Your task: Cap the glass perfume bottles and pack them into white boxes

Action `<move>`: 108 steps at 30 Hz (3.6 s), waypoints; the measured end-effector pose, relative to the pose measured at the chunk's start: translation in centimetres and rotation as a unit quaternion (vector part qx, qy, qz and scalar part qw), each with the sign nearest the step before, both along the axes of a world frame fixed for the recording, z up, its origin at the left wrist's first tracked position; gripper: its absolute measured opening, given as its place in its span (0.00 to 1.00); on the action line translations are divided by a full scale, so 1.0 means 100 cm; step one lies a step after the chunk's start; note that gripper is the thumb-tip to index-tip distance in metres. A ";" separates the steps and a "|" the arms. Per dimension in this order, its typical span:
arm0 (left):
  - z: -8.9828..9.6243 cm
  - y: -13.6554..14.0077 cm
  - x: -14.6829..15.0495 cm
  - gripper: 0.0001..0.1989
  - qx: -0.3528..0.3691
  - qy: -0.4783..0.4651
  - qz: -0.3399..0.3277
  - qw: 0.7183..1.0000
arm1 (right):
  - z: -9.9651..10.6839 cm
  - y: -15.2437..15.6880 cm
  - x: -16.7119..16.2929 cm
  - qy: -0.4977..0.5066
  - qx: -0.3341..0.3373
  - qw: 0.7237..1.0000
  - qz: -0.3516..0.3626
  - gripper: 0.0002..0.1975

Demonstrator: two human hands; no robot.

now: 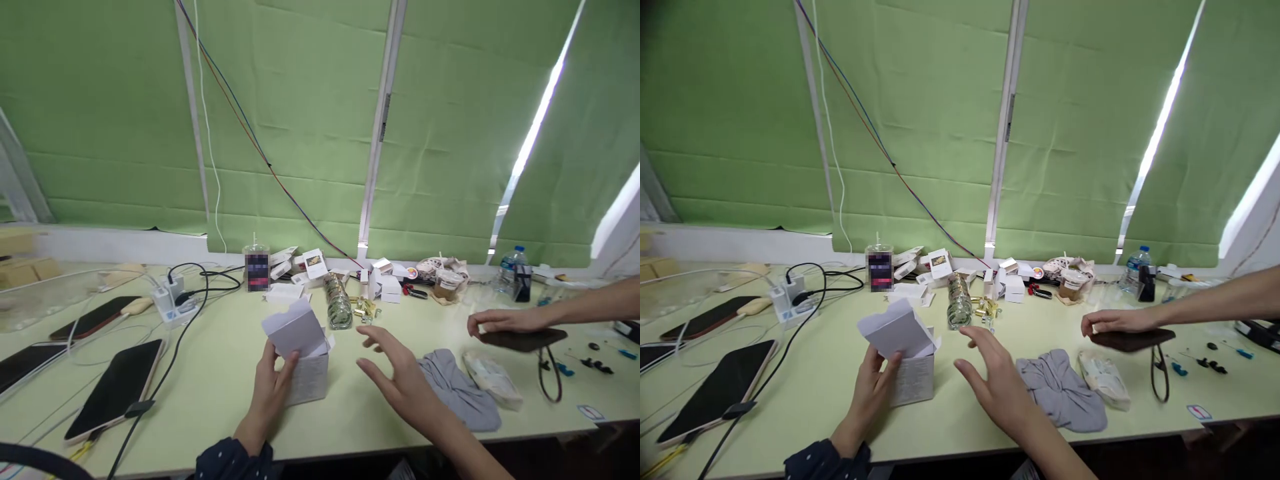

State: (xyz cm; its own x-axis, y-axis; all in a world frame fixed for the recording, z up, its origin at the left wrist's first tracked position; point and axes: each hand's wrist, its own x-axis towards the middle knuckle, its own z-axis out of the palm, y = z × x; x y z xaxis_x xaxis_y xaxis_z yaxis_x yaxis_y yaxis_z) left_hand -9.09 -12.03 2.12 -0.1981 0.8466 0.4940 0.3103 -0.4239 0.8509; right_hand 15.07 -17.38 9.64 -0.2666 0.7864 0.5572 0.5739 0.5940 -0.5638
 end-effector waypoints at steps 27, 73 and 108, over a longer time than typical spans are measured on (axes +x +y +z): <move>-0.017 0.003 -0.005 0.28 0.058 0.051 0.020 0.997 | -0.009 0.080 -0.042 0.023 -0.035 0.973 0.229 0.20; 0.003 0.008 -0.003 0.16 -0.013 0.012 0.013 1.000 | -0.023 0.118 -0.022 0.250 0.082 0.965 0.014 0.12; -0.005 0.011 -0.003 0.19 0.025 0.071 0.024 0.997 | -0.090 0.186 0.064 0.033 -0.018 0.990 -0.132 0.15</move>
